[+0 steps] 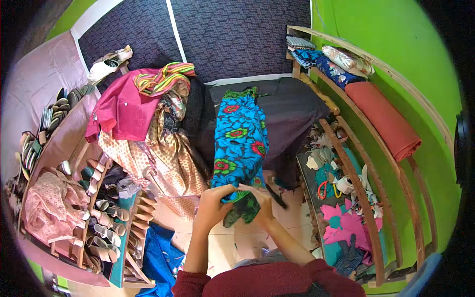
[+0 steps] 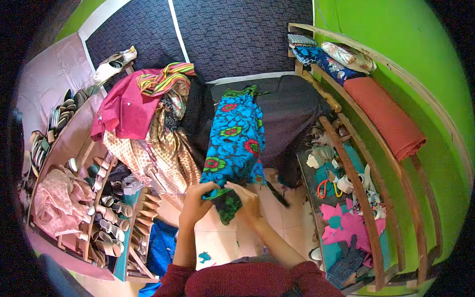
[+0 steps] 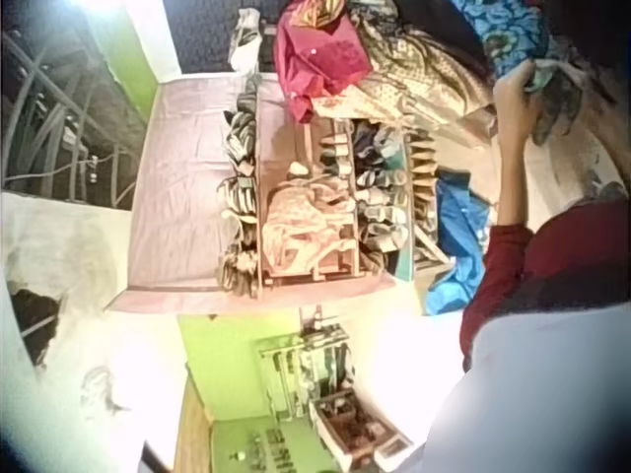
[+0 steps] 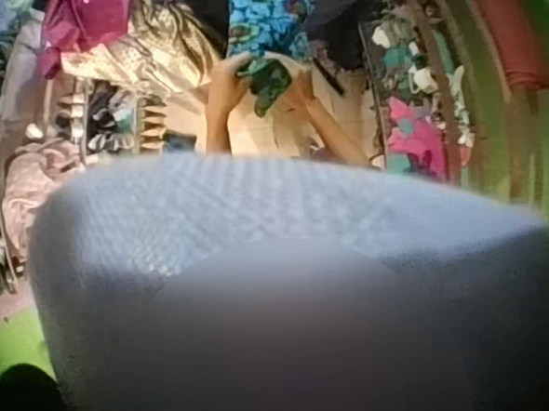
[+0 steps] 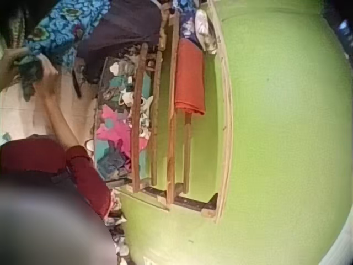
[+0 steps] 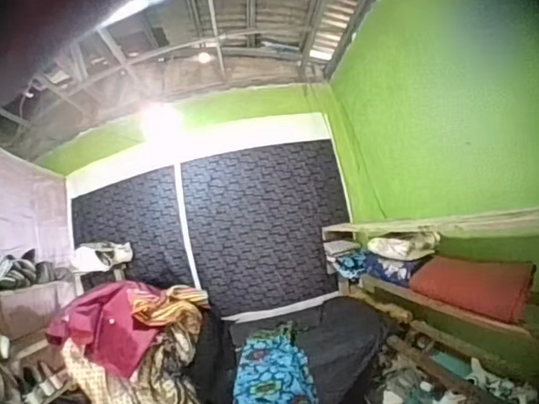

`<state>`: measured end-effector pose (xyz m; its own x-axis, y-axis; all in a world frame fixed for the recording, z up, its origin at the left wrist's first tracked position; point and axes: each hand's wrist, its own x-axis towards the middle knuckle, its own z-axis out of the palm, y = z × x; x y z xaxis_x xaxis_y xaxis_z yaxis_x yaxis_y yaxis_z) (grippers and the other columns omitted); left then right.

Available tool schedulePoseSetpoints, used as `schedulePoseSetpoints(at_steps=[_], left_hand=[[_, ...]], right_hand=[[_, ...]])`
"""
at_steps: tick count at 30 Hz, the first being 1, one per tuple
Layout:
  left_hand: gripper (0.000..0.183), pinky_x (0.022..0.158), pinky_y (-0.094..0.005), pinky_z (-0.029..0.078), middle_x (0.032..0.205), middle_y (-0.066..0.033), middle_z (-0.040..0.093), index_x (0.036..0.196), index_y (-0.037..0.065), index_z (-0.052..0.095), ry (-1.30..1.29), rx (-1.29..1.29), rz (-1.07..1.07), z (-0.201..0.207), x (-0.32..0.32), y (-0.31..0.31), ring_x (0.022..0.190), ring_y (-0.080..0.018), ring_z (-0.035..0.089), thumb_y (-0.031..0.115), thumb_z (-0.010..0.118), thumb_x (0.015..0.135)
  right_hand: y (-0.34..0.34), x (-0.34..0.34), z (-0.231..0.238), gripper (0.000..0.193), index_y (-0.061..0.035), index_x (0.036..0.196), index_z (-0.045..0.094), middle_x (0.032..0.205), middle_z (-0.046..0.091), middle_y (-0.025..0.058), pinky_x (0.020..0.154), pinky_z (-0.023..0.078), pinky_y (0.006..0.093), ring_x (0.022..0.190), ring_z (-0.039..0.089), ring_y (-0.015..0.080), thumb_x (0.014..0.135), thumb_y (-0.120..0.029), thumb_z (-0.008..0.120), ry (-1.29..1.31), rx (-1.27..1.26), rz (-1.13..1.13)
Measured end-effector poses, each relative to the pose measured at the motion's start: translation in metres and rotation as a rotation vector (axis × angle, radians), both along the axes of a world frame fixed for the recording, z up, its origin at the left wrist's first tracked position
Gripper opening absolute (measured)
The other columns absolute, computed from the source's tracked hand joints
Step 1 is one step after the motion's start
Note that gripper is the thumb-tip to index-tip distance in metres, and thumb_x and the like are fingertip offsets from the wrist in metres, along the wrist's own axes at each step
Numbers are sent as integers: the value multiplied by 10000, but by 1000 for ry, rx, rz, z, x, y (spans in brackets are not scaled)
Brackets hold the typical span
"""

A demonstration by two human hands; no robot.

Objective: Folding and organizing various patterned fabrics in a storage area.

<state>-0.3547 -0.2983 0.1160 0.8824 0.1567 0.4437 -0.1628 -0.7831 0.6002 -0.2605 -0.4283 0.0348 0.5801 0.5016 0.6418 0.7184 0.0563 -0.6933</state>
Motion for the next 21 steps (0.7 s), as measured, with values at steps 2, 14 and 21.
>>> schedulePoseSetpoints(at_steps=[2,14,21], left_hand=[[327,666,-348,479,834,-142,625,923,62,622,0,-28,-77,-5,-21,9,787,-319,610,-31,608,610],[328,712,-310,478,867,-152,636,943,43,633,52,-162,-175,-11,-105,40,795,-283,630,-69,560,644],[251,687,-308,477,829,-175,629,961,33,626,-250,-70,-312,22,-67,55,760,-283,633,-11,533,732]], right_hand=[[-15,-16,-11,550,-90,1109,566,1096,594,130,840,473,356,992,582,294,576,-8,669,-28,-53,29],[-41,-86,1,443,-30,935,633,966,634,153,819,471,318,927,613,284,535,120,517,79,-69,-33],[-61,-68,72,386,11,891,632,892,654,134,794,467,299,873,630,239,558,127,475,16,-45,-90]])
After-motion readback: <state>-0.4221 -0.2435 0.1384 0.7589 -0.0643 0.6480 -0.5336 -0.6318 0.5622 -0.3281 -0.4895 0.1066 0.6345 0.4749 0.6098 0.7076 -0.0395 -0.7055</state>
